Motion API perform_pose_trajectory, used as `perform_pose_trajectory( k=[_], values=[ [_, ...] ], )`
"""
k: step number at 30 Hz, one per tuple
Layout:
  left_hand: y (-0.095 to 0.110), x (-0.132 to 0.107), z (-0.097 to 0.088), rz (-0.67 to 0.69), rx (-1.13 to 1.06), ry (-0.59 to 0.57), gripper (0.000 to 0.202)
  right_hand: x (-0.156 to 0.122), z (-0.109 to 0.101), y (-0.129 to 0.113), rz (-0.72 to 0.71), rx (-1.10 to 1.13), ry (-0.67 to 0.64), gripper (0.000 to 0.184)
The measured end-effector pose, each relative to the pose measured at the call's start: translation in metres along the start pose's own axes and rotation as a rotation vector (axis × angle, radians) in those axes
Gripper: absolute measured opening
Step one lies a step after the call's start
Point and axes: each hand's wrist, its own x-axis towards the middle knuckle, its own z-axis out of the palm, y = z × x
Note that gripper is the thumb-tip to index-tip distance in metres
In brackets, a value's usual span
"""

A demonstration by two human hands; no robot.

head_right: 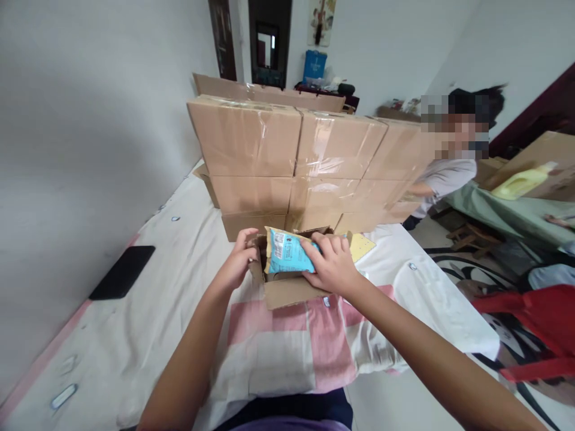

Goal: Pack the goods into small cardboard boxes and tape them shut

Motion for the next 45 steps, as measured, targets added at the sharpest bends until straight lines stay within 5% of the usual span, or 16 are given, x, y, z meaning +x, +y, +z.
perform_pose_trajectory(
  k=[8, 14, 18, 21, 24, 29, 36, 40, 43, 45],
  values=[
    [0.000, -0.003, -0.014, -0.097, -0.131, 0.016, 0.085, 0.030, 0.003, -0.006, -0.129, 0.374, -0.480, 0.071],
    [-0.003, -0.002, -0.014, -0.087, -0.133, 0.020, 0.083, 0.043, 0.019, 0.008, 0.043, 0.740, -0.792, 0.049],
    [-0.009, -0.002, -0.017, -0.042, -0.083, -0.013, 0.085, 0.045, 0.039, 0.002, 0.106, 0.696, -0.901, 0.056],
    [-0.012, -0.003, -0.022, 0.074, -0.066, -0.174, 0.080, 0.048, 0.032, 0.000, 0.086, 0.654, -0.804, 0.048],
    [-0.015, -0.004, -0.024, 0.238, 0.042, -0.325, 0.066, 0.037, 0.003, 0.013, 0.171, 0.733, -0.499, 0.033],
    [-0.030, 0.001, -0.017, 0.398, 0.390, -0.219, 0.080, -0.017, -0.016, 0.047, 0.603, 0.859, 0.019, 0.038],
    [-0.051, 0.010, -0.011, 0.388, 0.269, -0.186, 0.084, -0.065, 0.029, 0.040, 0.666, 1.115, -0.092, 0.028],
    [-0.059, 0.015, -0.011, 0.437, 0.230, -0.109, 0.078, -0.091, 0.022, 0.030, 0.802, 1.378, 0.093, 0.034],
    [-0.062, 0.020, -0.015, 0.462, 0.218, -0.108, 0.079, -0.106, 0.015, 0.015, 0.780, 1.415, 0.034, 0.055],
    [-0.058, 0.021, -0.019, 0.475, 0.228, -0.119, 0.075, -0.105, 0.020, 0.000, 0.888, 1.352, 0.067, 0.061]
  ],
)
